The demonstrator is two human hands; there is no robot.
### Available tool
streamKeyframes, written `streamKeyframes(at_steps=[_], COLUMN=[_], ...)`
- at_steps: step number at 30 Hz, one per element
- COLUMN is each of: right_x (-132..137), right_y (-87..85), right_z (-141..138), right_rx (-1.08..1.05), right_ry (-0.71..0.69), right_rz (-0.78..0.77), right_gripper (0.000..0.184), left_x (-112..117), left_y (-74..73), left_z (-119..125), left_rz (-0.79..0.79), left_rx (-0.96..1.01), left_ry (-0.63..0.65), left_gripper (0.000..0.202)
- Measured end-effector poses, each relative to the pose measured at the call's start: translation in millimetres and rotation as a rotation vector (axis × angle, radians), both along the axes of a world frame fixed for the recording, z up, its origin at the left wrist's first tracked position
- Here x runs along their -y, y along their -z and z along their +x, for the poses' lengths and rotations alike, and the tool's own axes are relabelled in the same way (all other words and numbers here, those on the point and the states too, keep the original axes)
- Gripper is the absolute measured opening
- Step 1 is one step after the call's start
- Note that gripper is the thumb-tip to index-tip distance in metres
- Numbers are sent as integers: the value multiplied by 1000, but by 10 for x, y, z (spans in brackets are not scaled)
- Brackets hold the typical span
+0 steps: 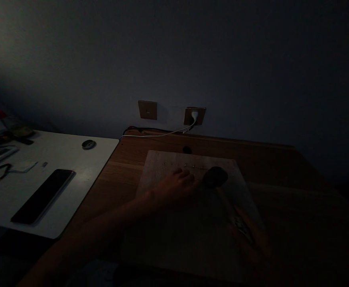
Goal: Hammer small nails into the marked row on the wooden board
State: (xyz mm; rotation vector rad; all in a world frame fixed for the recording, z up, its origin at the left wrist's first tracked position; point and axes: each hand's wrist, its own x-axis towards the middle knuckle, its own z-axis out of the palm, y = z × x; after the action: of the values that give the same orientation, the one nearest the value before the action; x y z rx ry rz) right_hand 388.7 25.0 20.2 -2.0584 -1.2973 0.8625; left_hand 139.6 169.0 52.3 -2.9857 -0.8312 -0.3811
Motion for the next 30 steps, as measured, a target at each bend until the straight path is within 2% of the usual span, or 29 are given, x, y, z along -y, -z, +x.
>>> streamKeyframes(at_steps=[3,6,10,12,15,18,21,25,30], right_x=[13,-5,-2,11,37,60,67,53,51], right_y=[60,106,202,220,158,48,-18,-48,-57], right_z=[63,95,111,99,46,-22,-65,-95,-97], right_rx=[-25,-40,-55,-71,-38,19,38,41,-4], right_ry=[-34,-66,-43,-36,-38,2,29,17,26], right_rz=[-69,-90,-90,-97,-100,-70,-53,-37,-43], right_gripper=[77,80,81,83,83,76,72,73,76], left_x=[207,355,408,332,58,-303,-566,-670,-653], left_y=[-31,-53,-42,-23,26,103,186,257,307], left_z=[79,167,250,220,57,-158,-302,-340,-318], left_rz=[56,41,63,46,-136,-356,-424,-491,-455], left_rx=[-108,-127,-141,-110,53,331,474,495,493], left_ry=[68,71,53,61,0,-215,-402,-422,-397], left_gripper=[20,17,21,19,20,27,29,25,26])
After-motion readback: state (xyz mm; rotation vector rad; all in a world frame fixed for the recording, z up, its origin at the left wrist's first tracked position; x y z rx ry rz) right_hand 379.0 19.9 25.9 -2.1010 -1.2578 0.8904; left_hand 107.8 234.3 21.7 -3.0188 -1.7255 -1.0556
